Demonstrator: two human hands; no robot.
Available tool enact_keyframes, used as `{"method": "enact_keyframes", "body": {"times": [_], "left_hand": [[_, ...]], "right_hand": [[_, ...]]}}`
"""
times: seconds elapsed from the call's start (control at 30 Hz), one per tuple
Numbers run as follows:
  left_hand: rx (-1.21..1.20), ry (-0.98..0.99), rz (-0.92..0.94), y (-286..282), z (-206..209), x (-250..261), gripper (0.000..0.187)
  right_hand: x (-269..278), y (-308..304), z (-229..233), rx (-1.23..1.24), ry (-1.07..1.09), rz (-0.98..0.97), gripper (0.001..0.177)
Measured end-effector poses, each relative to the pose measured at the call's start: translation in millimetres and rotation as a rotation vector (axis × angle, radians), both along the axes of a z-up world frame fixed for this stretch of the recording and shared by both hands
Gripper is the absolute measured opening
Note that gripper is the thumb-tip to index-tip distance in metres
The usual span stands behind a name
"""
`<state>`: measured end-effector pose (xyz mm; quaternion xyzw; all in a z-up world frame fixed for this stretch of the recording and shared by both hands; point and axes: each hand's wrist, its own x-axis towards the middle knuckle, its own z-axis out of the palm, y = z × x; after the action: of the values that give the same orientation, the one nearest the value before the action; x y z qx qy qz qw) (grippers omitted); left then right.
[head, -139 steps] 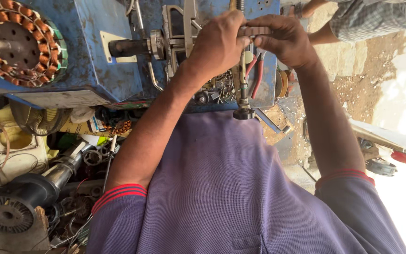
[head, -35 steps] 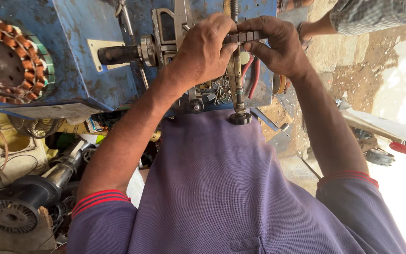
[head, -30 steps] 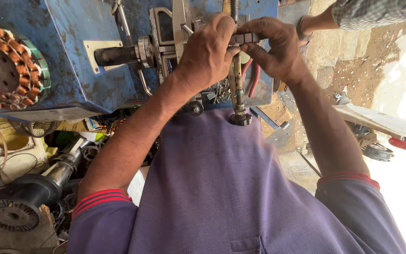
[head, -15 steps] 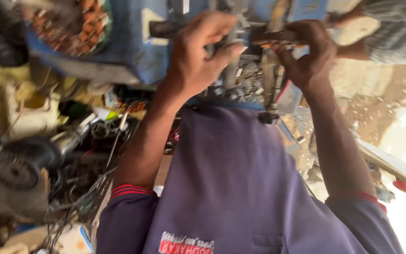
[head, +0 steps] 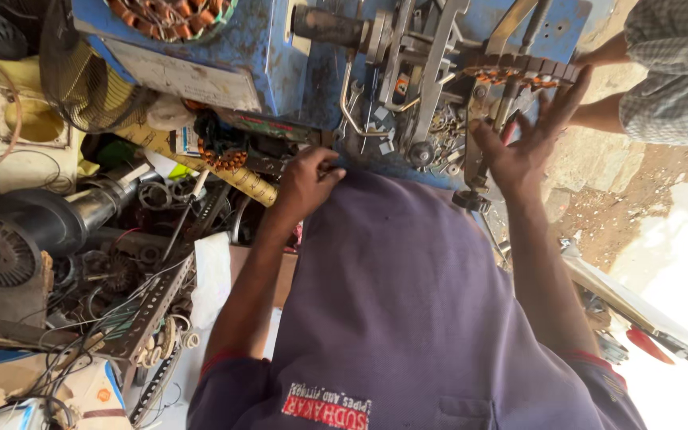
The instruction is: The person sits on the floor and uses a small metal rod to adjust copper windings on a motor stator held on their lap. They then move to a blue winding machine and secure the stator in a clamp to continue the repair.
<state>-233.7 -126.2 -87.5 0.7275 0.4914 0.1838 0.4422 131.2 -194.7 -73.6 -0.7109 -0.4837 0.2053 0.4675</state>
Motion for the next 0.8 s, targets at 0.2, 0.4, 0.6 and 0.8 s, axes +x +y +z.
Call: {"method": "enact_keyframes", "body": {"times": [0.2, 0.4, 0.6, 0.8], "left_hand": [[-0.112, 0.018, -0.028, -6, -54, -19, 0.033], [-0.188, -0.022, 0.210, -9, -65, -60, 0.027], [0.182, -0.232, -0.078, -37, -65, 27, 0.023], [0.316, -0.029, -0.314, -33, -87, 128, 0.010]], "right_hand": [[-9, -6, -7, 0.056, 0.362, 0.024, 0.126], [-6, -6, -19, 0.095, 0.495, 0.104, 0.129], [2, -12, -32, 0.067, 0.466, 0.097, 0.127], [-9, -5, -8, 0.033, 0.486, 0.031, 0.128]]}}
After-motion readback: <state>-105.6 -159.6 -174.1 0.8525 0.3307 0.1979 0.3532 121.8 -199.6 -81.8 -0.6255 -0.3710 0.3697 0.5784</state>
